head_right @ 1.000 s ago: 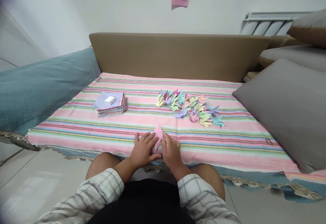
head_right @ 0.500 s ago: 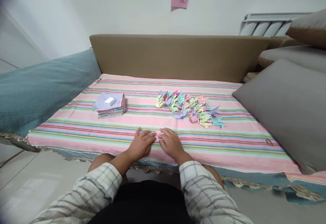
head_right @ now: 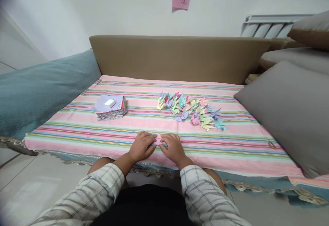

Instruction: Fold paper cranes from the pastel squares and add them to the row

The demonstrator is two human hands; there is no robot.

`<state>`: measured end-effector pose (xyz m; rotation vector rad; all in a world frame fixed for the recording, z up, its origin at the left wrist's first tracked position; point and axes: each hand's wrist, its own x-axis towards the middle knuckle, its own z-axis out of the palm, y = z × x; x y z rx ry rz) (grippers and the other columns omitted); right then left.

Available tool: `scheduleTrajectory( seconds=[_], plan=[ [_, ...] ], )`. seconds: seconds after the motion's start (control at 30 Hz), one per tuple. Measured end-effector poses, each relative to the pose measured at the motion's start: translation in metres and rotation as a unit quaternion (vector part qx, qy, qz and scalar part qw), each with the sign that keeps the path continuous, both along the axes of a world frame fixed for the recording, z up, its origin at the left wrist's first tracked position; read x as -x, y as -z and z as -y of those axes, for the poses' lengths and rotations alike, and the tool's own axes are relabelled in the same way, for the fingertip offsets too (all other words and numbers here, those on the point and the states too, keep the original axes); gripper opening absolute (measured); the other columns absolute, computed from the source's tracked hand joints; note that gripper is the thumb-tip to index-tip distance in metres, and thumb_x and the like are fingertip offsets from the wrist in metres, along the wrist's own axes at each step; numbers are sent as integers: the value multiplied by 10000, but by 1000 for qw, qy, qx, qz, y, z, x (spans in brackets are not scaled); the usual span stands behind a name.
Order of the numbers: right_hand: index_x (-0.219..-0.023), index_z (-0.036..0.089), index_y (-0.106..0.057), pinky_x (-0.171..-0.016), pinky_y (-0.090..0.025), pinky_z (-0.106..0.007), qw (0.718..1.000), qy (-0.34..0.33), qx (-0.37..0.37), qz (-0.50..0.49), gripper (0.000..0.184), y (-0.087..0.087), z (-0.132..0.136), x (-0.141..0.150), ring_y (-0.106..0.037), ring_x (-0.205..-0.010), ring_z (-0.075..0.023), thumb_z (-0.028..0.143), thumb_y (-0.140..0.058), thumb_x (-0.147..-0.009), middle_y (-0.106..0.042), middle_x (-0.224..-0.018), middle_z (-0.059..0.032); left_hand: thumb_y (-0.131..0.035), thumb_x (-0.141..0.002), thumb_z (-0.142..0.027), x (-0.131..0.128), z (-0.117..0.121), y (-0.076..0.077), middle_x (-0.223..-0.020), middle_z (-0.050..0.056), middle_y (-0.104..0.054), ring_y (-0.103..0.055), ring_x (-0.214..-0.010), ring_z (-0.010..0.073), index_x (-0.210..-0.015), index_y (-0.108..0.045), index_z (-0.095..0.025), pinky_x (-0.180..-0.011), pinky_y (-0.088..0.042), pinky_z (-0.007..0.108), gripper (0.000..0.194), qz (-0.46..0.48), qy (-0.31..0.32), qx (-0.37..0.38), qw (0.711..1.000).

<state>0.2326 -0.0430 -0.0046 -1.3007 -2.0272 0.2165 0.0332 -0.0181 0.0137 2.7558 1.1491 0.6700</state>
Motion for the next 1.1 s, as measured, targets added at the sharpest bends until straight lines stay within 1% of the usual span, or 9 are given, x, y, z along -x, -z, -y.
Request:
scheduleTrajectory(
  seconds=[0.1, 0.27, 0.5, 0.67, 0.83, 1.0, 1.1],
  plan=[
    [-853, 222, -616, -895, -367, -379, 1000, 0, -1, -5, 101, 0, 1, 0, -546, -1030, -213, 310, -580, -818, -654, -1085, -49, -600, -798, -372, -2, 1, -2, -1128, 36, -663, -521, -1072, 224, -979, -644, -227, -989, -335, 435, 236, 21, -6, 14, 1000],
    [-833, 229, -629, -896, -373, -381, 1000, 4, 2, -3, 116, -1, 2, -1, -557, -1028, -209, 335, -586, -816, -664, -1075, -45, -642, -764, -391, -2, -2, -1, -1129, 30, -664, -537, -1051, 224, -967, -653, -231, -925, -395, 398, 259, 44, -15, 43, 998],
    [-826, 236, -641, -884, -382, -381, 1000, 3, 5, -5, 145, -1, 2, -2, -561, -1030, -210, 356, -560, -839, -668, -1073, -45, -656, -761, -337, -3, -6, 4, -1082, 4, -688, -564, -1016, 200, -882, -666, -231, -913, -408, 375, 161, 79, -29, 58, 995],
    [-816, 239, -645, -882, -376, -380, 1000, -2, 15, -13, 182, -3, 2, -2, -561, -1031, -211, 367, -526, -865, -670, -1063, -44, -635, -778, -327, -5, -5, 0, -1077, 6, -690, -577, -1005, 198, -887, -672, -228, -904, -413, 372, 151, 85, -27, 63, 994],
    [-802, 238, -639, -887, -362, -375, 999, -3, 26, -19, 197, -5, 2, -2, -557, -1032, -207, 366, -510, -878, -668, -1060, -38, -606, -809, -315, -5, -3, -4, -1071, 1, -692, -576, -1004, 192, -852, -678, -231, -903, -410, 365, 119, 70, -21, 62, 995],
    [-792, 233, -626, -877, -361, -358, 1000, 6, 28, -5, 213, -6, 2, 0, -555, -1027, -193, 349, -480, -894, -670, -1043, -27, -566, -838, -325, -5, -4, -5, -1071, 19, -692, -573, -1011, 202, -825, -685, -228, -912, -404, 385, 154, 58, -19, 65, 996],
    [-797, 232, -622, -872, -363, -356, 999, 12, 32, -11, 209, -5, 1, 2, -560, -1010, -191, 348, -479, -895, -672, -1036, -25, -564, -838, -314, -7, -4, -5, -1053, 20, -697, -583, -989, 201, -811, -686, -225, -904, -408, 384, 154, 64, -29, 73, 995]
  ],
)
